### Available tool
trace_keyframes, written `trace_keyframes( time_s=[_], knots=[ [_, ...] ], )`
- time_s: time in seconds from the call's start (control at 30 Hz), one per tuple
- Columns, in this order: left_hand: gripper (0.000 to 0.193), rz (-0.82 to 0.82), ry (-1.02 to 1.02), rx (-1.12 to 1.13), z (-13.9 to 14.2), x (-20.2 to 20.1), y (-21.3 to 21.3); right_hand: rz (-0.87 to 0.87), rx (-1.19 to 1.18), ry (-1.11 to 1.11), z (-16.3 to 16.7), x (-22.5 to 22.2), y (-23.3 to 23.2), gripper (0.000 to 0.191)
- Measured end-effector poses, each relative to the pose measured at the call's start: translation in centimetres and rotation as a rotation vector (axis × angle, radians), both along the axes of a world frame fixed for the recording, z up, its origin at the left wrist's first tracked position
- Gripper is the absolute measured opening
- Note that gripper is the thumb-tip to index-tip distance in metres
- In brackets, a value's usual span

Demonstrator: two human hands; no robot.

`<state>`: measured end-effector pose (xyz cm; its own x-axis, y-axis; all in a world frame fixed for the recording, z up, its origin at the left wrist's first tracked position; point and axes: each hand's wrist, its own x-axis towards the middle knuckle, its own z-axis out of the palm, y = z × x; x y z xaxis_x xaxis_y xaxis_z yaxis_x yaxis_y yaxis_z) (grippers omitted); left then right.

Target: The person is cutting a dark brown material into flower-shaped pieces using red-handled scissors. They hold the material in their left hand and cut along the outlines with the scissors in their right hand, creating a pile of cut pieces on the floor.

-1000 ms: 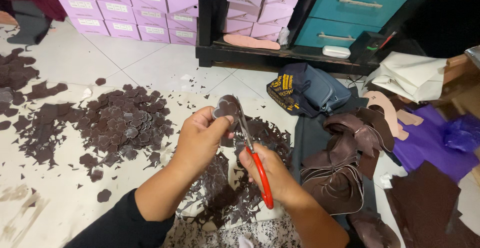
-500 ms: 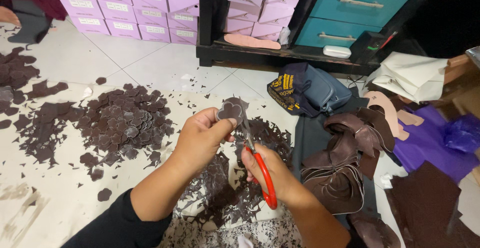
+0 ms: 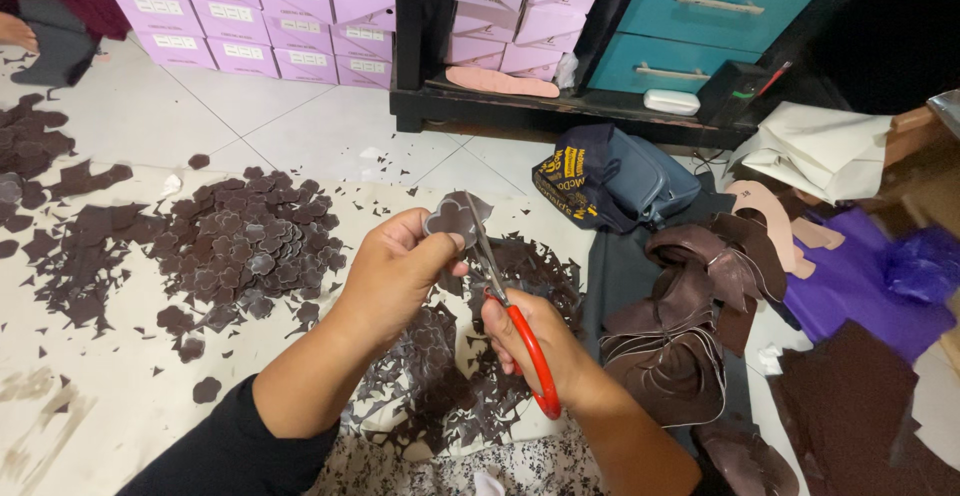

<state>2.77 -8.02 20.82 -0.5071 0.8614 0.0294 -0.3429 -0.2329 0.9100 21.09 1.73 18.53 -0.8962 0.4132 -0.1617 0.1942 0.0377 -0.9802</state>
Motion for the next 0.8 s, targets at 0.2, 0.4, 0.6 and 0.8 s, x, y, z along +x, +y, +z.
trace_keyframes(
  time_s=[0.2,0.4,0.6,0.8],
  knots=[
    [0.007,0.003,-0.008,-0.038,-0.01,-0.05,-0.06,0.058,0.006,0.014,0.24,0.17,0.03,0.046],
    [0.008,-0.04,-0.066,-0.034,-0.1,-0.15,-0.08,0.105,-0.007,0.044,0.28,0.16,-0.04,0.041],
    [0.016,-0.043,-0.002,-0.026,0.15,-0.21,-0.13,0.083,-0.049,0.038,0.3,0.1,-0.13,0.041],
    [0.02,-0.068,0.001,-0.016,0.64,-0.01,-0.19,0.047,-0.074,0.051,0.03,0.13,-0.29,0.042]
  ],
)
